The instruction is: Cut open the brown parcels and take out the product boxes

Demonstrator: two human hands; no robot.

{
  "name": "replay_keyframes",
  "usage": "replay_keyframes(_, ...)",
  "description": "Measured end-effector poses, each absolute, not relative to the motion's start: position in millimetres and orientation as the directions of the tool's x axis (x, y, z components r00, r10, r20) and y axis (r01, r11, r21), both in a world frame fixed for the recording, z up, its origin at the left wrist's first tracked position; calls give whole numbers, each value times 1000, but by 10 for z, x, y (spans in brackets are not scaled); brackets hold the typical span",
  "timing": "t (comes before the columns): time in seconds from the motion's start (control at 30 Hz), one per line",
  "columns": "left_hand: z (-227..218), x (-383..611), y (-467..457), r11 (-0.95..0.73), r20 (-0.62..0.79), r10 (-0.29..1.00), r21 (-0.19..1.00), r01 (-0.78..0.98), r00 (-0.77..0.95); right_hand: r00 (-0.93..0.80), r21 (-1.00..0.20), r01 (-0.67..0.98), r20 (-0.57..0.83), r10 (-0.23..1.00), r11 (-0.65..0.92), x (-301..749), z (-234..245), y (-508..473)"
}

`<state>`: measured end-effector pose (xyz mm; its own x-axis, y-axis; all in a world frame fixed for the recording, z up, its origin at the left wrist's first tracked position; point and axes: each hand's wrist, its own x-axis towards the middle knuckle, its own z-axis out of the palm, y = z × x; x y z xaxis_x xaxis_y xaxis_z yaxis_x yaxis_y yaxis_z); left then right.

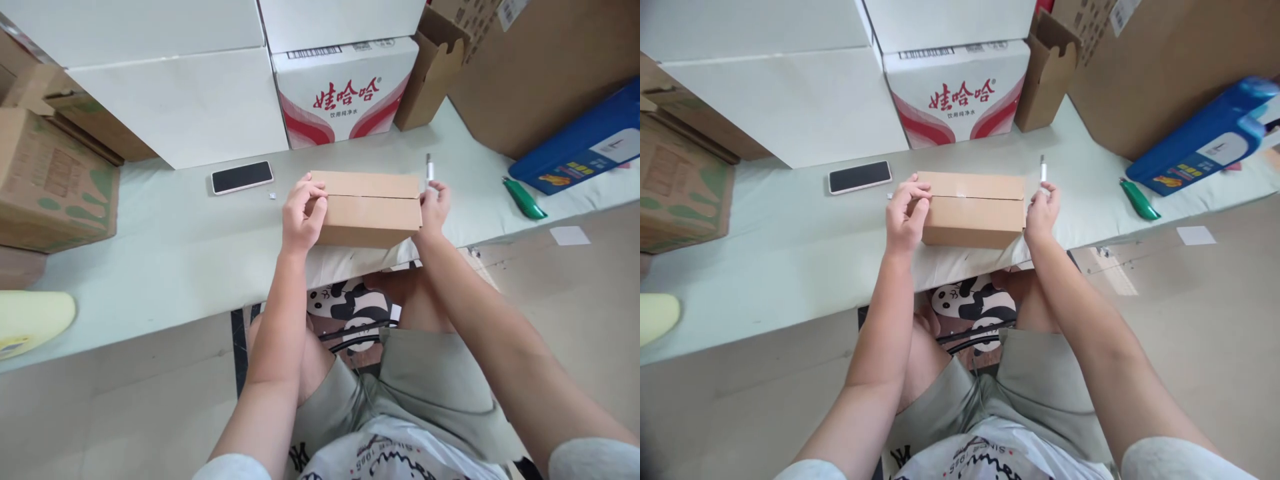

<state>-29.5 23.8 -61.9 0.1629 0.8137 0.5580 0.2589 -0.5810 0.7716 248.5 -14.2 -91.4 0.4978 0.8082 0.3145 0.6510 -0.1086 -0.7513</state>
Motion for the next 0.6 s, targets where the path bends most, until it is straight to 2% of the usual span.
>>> replay_keyframes(0.07, -636, -294, 226, -589, 571, 807, 768, 252, 147, 680, -918, 396, 307, 666, 19, 2393, -657, -307)
replay_keyframes(0.1, -642, -293, 220, -595, 577, 803, 764, 250, 147, 755, -962, 224, 274, 596, 159, 2325, -508, -420)
replay_keyframes(0.17, -652, -292, 211, -611, 593, 791, 752, 245, 153, 784, -906, 27, 281, 553, 423, 2167, -201, -676)
replay_keyframes(0.27, -662, -284, 207, -646, 630, 762, 726, 236, 151, 664, -811, -50, 409, 626, 583, 1957, 180, -1011)
replay_keyframes(0.4, -669, -264, 210, -677, 666, 733, 696, 237, 137, 495, -781, -61, 517, 698, 622, 1799, 416, -1138)
replay_keyframes(0.6, -614, -254, 99, -684, 684, 720, 671, 285, 118, 601, -821, -4, 454, 658, 570, 1706, 332, -848)
